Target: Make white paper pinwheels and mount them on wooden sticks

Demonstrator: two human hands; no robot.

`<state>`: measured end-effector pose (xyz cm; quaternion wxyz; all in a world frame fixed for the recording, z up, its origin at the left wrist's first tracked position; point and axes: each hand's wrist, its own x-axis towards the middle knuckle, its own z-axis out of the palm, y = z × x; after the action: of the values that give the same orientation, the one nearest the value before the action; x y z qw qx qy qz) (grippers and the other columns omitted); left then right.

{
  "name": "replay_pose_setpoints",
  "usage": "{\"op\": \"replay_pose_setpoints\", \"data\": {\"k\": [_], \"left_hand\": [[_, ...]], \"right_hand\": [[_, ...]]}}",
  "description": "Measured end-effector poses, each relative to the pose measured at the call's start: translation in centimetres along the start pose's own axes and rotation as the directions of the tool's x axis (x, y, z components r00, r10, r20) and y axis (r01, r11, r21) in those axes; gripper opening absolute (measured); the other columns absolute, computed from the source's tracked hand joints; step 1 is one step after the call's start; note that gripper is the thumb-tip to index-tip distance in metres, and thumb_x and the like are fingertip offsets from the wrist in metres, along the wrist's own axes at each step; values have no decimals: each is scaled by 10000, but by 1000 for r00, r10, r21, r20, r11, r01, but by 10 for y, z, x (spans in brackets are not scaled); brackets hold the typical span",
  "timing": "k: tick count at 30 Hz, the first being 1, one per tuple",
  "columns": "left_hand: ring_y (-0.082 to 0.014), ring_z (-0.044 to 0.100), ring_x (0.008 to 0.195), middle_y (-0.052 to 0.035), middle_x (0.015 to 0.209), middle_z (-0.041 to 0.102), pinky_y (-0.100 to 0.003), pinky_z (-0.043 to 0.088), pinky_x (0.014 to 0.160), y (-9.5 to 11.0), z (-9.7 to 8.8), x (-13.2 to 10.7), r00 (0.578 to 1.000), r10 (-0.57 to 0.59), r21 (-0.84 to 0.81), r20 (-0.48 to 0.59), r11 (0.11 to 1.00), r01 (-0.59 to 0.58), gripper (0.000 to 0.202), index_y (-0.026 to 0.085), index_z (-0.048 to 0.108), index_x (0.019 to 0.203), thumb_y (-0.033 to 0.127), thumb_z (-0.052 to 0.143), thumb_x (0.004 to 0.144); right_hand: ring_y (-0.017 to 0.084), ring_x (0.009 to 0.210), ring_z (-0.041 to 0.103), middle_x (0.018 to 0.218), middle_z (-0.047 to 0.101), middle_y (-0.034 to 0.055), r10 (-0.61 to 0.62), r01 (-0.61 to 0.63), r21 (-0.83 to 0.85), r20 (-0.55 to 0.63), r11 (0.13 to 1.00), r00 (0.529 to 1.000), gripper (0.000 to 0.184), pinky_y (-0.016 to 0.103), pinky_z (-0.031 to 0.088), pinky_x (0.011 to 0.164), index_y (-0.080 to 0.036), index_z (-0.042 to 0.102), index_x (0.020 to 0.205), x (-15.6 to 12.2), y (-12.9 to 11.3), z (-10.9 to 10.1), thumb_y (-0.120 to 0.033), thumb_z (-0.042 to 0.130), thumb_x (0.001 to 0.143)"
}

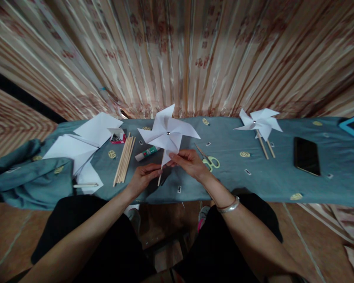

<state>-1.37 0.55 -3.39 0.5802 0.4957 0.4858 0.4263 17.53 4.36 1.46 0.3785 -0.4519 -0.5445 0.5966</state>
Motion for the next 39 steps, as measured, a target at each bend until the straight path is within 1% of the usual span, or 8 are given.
{"op": "replay_pose_setpoints", "data": {"k": [6,11,16,22,25,31,35,39], "left_hand": [[-174,577,769,-54,798,690,-297,436,737,2,1,-1,1000,-13,4,20,1000,13,300,178,780,881,397,767,676],[-175,580,770,-65,826,697,-301,437,748,-1,1,-1,999,-4,2,39,1000,4,297,180,775,930,368,749,702],[-189,596,832,-75,883,711,-311,433,802,-3,2,-1,997,21,1,72,1000,-21,258,181,774,930,336,734,727],[-181,598,804,-65,851,700,-302,441,777,-3,4,-2,998,22,14,64,1000,-23,252,186,775,914,351,733,728],[-171,590,776,-60,822,690,-291,442,747,-3,4,-3,997,32,27,64,999,-34,259,183,776,908,365,733,729],[-172,598,780,-57,825,699,-293,452,758,-4,5,-3,996,47,41,74,998,-50,287,189,775,906,407,732,725],[-158,587,747,-48,792,685,-283,444,735,-6,5,-3,995,53,57,85,997,-58,270,186,775,895,394,724,731],[-168,598,784,-53,832,699,-290,442,767,-5,4,-3,995,50,43,87,998,-53,248,192,776,901,367,714,738]], "right_hand": [[152,604,678,663,744,40,44,-45,64,12,997,999,399,277,542,633,-196,747,648,1,5,3,-593,749,615],[141,568,664,626,732,31,60,-61,72,14,996,998,405,275,546,621,-196,749,651,2,8,5,-597,759,595],[141,537,648,581,714,15,73,-74,58,26,996,997,414,273,543,592,-216,742,615,2,9,8,-628,756,575],[127,506,623,542,691,-1,62,-63,51,25,997,998,408,254,528,555,-228,727,582,2,10,12,-636,752,582],[115,488,609,535,685,1,64,-65,36,30,997,998,423,242,517,538,-215,715,563,2,10,13,-636,753,578],[113,475,600,534,682,18,77,-75,-31,37,997,996,462,235,489,504,-186,701,563,3,13,12,-645,727,601],[110,461,584,512,667,27,64,-60,-97,34,993,997,494,224,446,468,-174,704,565,4,15,11,-662,688,640],[101,449,564,513,662,22,61,-56,-115,43,992,997,482,214,415,446,-176,714,584,2,15,12,-653,690,650]]}}
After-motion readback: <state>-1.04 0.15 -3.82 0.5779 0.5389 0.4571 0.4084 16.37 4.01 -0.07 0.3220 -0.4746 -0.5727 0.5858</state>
